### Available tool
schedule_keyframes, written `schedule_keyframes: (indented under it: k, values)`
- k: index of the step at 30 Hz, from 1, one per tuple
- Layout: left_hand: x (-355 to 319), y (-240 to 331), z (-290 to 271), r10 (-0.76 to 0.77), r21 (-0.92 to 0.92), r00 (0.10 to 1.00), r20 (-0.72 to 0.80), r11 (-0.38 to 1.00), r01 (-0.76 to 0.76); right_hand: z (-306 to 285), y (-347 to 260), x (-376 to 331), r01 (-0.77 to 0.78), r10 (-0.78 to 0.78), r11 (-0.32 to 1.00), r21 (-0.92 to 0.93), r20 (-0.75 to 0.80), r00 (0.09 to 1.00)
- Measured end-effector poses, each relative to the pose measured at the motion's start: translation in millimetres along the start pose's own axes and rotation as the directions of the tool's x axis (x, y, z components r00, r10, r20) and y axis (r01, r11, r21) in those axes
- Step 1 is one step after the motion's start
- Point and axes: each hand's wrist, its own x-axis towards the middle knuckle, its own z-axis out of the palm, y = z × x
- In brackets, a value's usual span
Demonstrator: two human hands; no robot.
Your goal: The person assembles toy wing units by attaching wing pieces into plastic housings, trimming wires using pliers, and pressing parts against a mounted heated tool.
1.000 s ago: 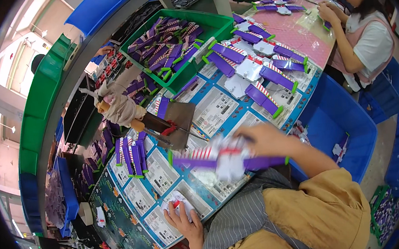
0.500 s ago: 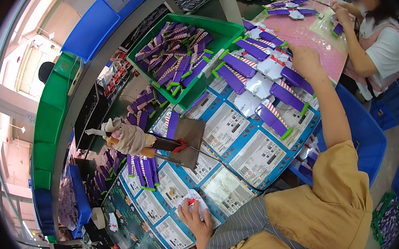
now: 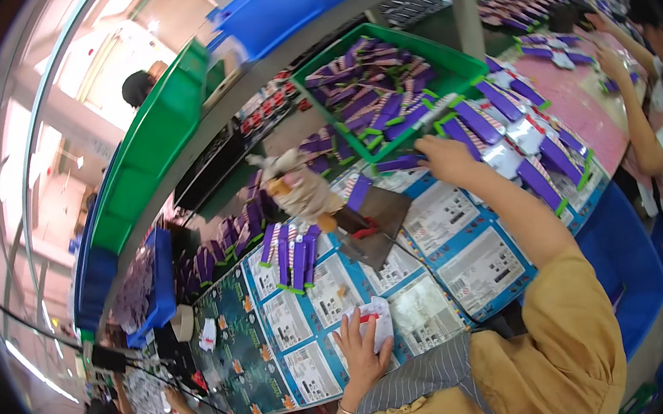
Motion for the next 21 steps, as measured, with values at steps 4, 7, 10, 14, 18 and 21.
schedule_keyframes:
  k: [4,7,10,14,18,21]
  values:
    - [31.3,9.5,-26.5,0.194,-0.016,0.967,-0.167,0.98,-0.199,-85.0,-68.1,-60.4,-0.063,0.064,0.998,-0.024,0.056,0.996]
    - [78.0,37.6,-48.9,0.33,-0.266,0.919,-0.214,0.886,-0.38,-114.4,-117.0,-114.4,0.026,-0.026,1.0,0.006,0.315,0.949]
    - [92.7,59.7,-66.7,0.419,-0.179,0.902,-0.099,0.885,-0.431,-111.0,-147.0,-141.8,0.102,-0.182,0.978,0.183,0.5,0.847]
    - [88.9,32.5,-61.7,0.43,-0.592,0.884,0.182,0.766,-0.25,-100.8,-142.3,-156.9,-0.296,-0.101,0.8,0.522,0.603,0.792]
    - [71.2,0.4,-56.4,0.334,-0.853,0.866,0.372,0.49,0.178,-93.3,-147.7,-156.4,-0.327,-0.324,0.751,0.573,0.752,0.574]
    - [47.0,-10.1,-43.4,0.343,-0.904,0.836,0.428,0.169,0.394,-71.9,-135.1,-158.5,-0.499,-0.514,0.479,0.722,0.692,0.507]
